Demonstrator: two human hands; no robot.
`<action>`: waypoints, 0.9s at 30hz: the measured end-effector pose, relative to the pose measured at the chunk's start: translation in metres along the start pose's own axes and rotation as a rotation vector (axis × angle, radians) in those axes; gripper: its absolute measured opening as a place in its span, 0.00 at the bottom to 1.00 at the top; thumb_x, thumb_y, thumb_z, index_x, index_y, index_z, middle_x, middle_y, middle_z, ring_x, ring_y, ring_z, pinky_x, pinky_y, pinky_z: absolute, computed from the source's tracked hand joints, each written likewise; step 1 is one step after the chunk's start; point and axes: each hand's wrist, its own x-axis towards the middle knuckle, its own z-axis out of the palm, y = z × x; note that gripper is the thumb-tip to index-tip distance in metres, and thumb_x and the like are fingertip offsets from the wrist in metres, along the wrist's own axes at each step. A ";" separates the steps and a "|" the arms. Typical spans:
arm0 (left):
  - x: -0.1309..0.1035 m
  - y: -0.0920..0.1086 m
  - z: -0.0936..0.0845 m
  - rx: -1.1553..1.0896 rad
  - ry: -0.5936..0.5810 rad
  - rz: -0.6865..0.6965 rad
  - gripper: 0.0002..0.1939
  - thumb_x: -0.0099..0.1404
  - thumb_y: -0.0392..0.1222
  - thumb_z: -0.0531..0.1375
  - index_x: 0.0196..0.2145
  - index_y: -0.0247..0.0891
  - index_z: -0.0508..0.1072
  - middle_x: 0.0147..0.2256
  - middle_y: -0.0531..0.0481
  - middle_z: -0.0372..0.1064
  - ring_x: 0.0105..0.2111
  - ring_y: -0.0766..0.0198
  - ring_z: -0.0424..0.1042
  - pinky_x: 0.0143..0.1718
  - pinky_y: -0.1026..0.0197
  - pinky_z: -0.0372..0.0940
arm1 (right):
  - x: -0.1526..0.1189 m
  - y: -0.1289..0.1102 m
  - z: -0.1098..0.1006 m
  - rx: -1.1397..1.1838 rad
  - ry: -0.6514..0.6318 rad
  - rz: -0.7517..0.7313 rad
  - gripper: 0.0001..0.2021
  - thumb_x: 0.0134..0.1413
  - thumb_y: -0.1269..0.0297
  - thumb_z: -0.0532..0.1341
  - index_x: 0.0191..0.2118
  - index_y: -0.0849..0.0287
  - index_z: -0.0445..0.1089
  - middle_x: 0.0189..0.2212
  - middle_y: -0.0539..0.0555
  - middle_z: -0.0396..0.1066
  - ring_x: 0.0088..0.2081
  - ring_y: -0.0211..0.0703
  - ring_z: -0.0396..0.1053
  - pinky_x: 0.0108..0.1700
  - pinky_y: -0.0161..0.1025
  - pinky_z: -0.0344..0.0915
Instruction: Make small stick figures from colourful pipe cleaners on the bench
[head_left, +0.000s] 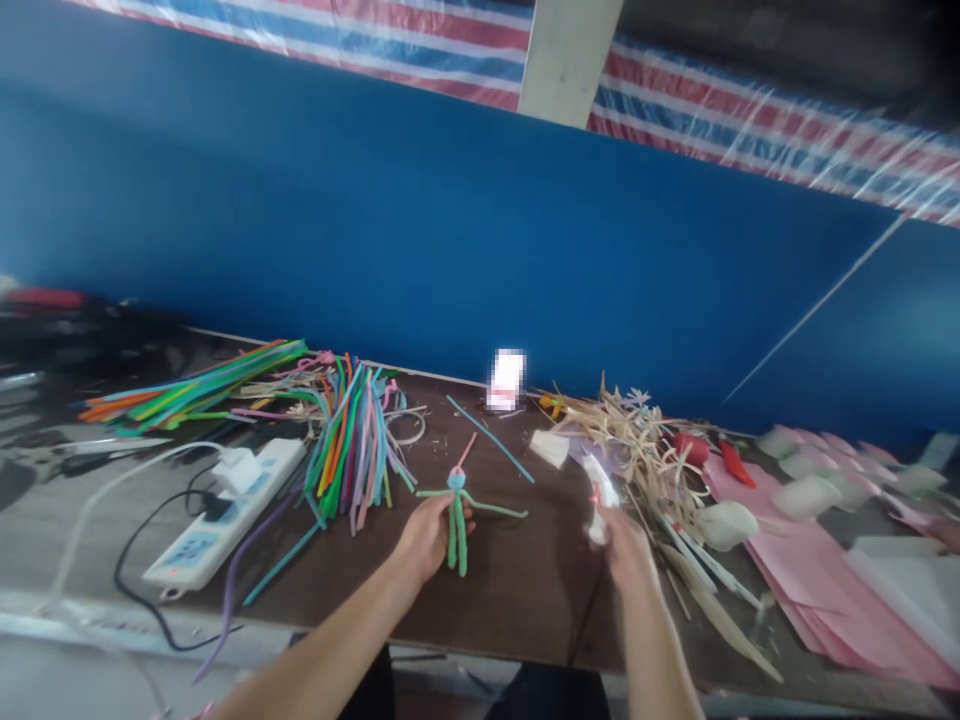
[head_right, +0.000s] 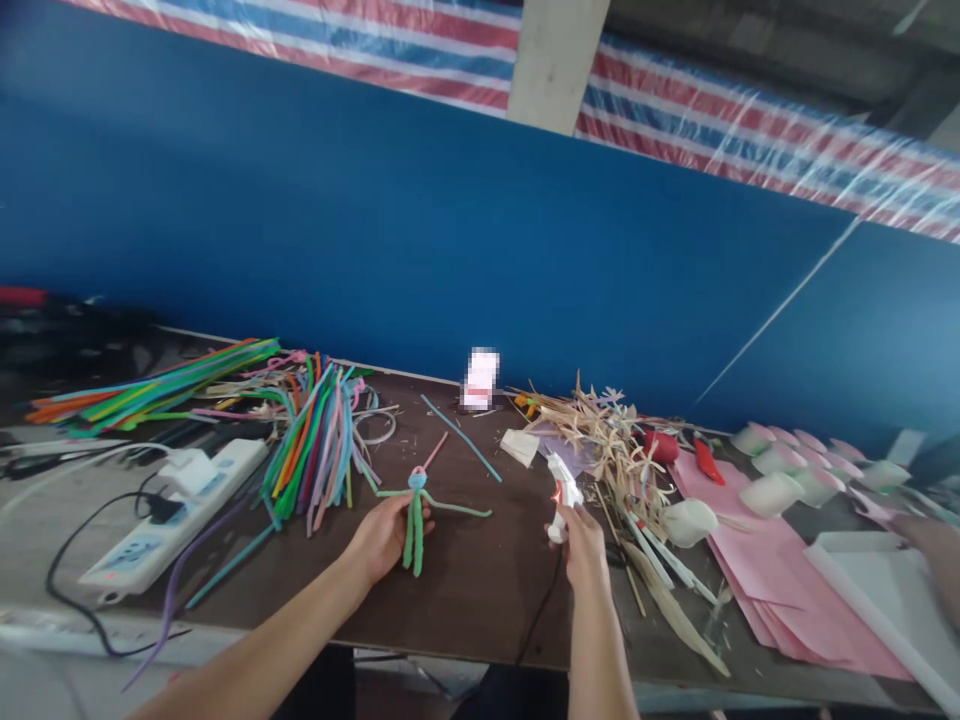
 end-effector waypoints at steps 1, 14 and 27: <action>0.000 -0.001 0.000 0.003 -0.003 0.014 0.04 0.56 0.32 0.55 0.25 0.32 0.67 0.21 0.50 0.67 0.21 0.67 0.69 0.27 0.61 0.68 | -0.008 0.001 0.001 0.038 -0.011 0.003 0.12 0.33 0.55 0.60 0.23 0.58 0.64 0.13 0.49 0.63 0.16 0.42 0.64 0.15 0.35 0.57; -0.005 -0.012 0.003 0.134 0.004 0.120 0.05 0.53 0.38 0.59 0.24 0.34 0.66 0.20 0.52 0.67 0.23 0.66 0.69 0.28 0.63 0.64 | -0.117 -0.010 0.051 -0.298 -0.346 -0.411 0.15 0.47 0.59 0.56 0.40 0.62 0.65 0.31 0.58 0.71 0.32 0.45 0.69 0.35 0.38 0.65; -0.017 -0.013 0.009 0.196 -0.041 0.215 0.13 0.48 0.47 0.61 0.26 0.33 0.67 0.21 0.52 0.67 0.22 0.66 0.68 0.28 0.63 0.63 | -0.118 -0.007 0.057 -0.435 -0.293 -0.624 0.14 0.51 0.62 0.54 0.42 0.64 0.63 0.36 0.62 0.71 0.39 0.48 0.70 0.40 0.39 0.66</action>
